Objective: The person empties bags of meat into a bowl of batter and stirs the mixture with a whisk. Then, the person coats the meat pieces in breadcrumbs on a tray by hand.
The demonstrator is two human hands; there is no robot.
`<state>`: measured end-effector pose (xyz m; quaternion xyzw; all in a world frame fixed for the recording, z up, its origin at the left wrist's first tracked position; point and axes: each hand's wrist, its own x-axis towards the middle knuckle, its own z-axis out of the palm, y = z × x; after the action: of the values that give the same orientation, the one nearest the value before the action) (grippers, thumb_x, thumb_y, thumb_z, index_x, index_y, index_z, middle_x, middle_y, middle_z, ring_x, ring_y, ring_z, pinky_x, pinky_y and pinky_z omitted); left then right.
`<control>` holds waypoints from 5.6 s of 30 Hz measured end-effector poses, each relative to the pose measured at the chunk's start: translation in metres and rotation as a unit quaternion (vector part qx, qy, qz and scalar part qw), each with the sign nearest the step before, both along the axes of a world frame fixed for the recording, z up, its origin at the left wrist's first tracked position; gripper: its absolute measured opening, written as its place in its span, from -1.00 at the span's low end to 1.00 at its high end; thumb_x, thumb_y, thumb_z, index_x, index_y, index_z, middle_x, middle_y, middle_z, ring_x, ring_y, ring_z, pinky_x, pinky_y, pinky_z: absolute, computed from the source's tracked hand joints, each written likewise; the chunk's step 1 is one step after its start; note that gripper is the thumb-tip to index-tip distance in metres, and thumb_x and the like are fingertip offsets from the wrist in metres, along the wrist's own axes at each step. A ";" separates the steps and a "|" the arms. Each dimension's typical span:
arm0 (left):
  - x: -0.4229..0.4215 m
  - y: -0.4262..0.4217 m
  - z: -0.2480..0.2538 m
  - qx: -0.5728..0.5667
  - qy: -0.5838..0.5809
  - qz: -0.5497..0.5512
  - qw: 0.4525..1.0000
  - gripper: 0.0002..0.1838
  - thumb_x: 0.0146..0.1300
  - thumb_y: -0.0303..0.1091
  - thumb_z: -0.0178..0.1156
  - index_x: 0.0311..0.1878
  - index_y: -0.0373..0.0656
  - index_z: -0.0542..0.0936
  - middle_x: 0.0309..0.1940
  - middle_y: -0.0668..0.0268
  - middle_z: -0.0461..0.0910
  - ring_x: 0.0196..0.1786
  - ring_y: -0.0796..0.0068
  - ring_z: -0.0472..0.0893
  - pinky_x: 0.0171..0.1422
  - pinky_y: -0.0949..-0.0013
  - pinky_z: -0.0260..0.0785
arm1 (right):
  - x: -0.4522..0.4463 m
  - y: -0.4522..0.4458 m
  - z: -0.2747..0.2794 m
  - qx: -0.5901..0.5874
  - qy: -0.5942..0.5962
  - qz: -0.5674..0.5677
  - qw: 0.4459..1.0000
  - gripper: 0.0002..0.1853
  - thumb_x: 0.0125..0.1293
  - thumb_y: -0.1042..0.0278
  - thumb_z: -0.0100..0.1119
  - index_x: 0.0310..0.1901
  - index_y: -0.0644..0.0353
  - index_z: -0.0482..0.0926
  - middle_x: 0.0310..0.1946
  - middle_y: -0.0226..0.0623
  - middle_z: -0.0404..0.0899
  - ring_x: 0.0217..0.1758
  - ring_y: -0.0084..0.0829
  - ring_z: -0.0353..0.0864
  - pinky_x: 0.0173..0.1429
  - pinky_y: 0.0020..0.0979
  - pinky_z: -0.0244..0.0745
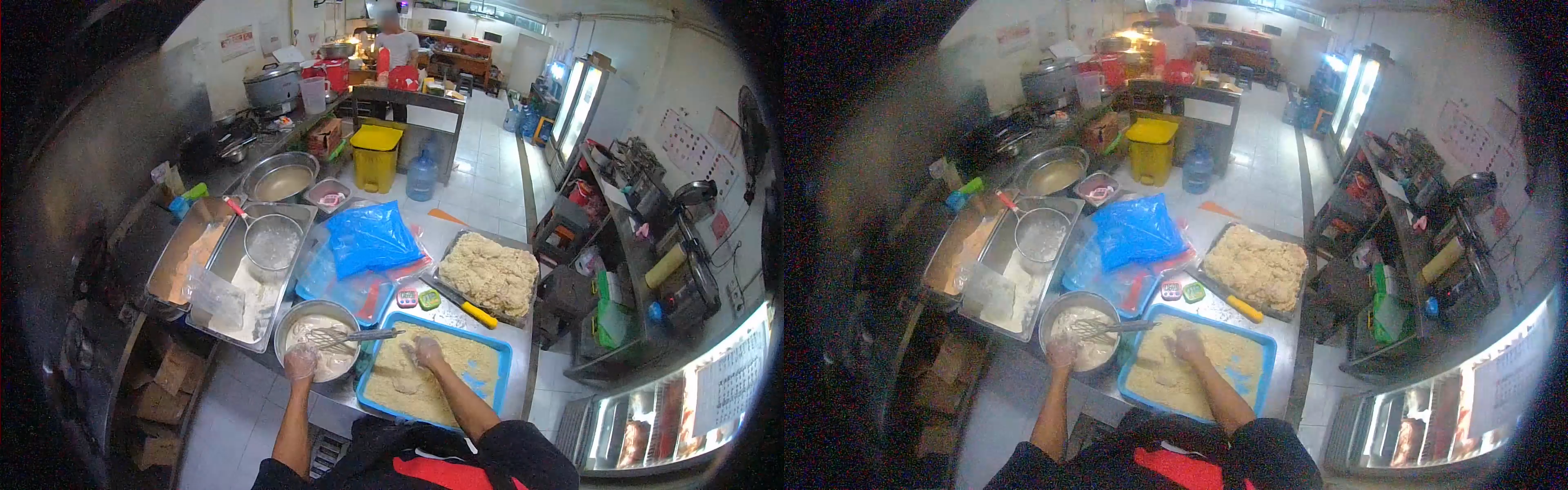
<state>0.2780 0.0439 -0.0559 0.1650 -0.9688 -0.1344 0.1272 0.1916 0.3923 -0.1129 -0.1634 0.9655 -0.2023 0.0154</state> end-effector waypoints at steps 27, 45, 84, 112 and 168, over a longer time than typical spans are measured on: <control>0.002 0.005 0.006 0.045 0.070 0.013 0.996 -0.64 0.03 -0.05 0.10 -0.47 -0.21 0.57 -0.53 0.04 0.55 -0.44 0.06 0.54 -0.30 0.13 0.40 | 0.065 -0.055 0.072 0.096 0.079 0.075 0.989 -0.27 0.13 -0.32 -0.24 0.19 0.08 0.29 0.24 -0.06 0.17 0.34 -0.11 0.05 0.34 0.04 -0.24; 0.004 0.006 0.020 -0.008 0.055 -0.046 0.997 -0.73 0.03 -0.16 0.11 -0.49 -0.19 0.57 -0.51 0.09 0.56 -0.40 0.13 0.55 -0.30 0.16 0.39 | 0.066 -0.057 0.052 0.111 0.076 0.040 0.990 -0.22 0.13 -0.34 -0.26 0.21 0.14 0.23 0.29 -0.08 0.07 0.37 -0.07 -0.06 0.33 0.08 -0.25; -0.001 -0.008 -0.016 -0.016 0.028 -0.047 0.998 -0.75 -0.07 -0.17 0.14 -0.51 -0.19 0.56 -0.60 0.10 0.53 -0.50 0.11 0.54 -0.38 0.16 0.37 | 0.059 -0.073 0.080 0.048 0.051 0.079 0.994 -0.31 0.15 -0.24 -0.20 0.12 0.20 0.34 0.25 -0.04 0.12 0.36 -0.06 -0.05 0.34 0.10 -0.27; 0.004 0.006 0.008 -0.024 -0.047 -0.020 0.998 -0.67 0.06 -0.09 0.07 -0.36 -0.19 0.57 -0.45 0.08 0.56 -0.40 0.05 0.53 -0.24 0.13 0.38 | 0.021 -0.036 0.030 0.081 0.130 0.082 0.985 -0.30 0.11 -0.19 -0.13 0.12 0.26 0.28 0.12 -0.01 0.22 0.23 -0.03 0.10 0.33 0.11 -0.27; -0.002 0.006 0.003 -0.091 0.012 -0.058 0.994 -0.68 0.03 -0.06 0.08 -0.47 -0.15 0.58 -0.52 0.10 0.56 -0.44 0.09 0.56 -0.27 0.12 0.41 | 0.088 -0.012 0.050 0.064 -0.058 0.016 0.996 -0.12 -0.09 -0.38 0.08 -0.03 0.39 0.39 -0.14 0.10 0.48 0.00 -0.06 0.44 0.04 -0.23 0.34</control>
<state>0.2763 0.0496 -0.0534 0.0942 -0.9834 -0.0547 0.1448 0.2799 0.3800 -0.0625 -0.1652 0.9712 -0.1494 0.0849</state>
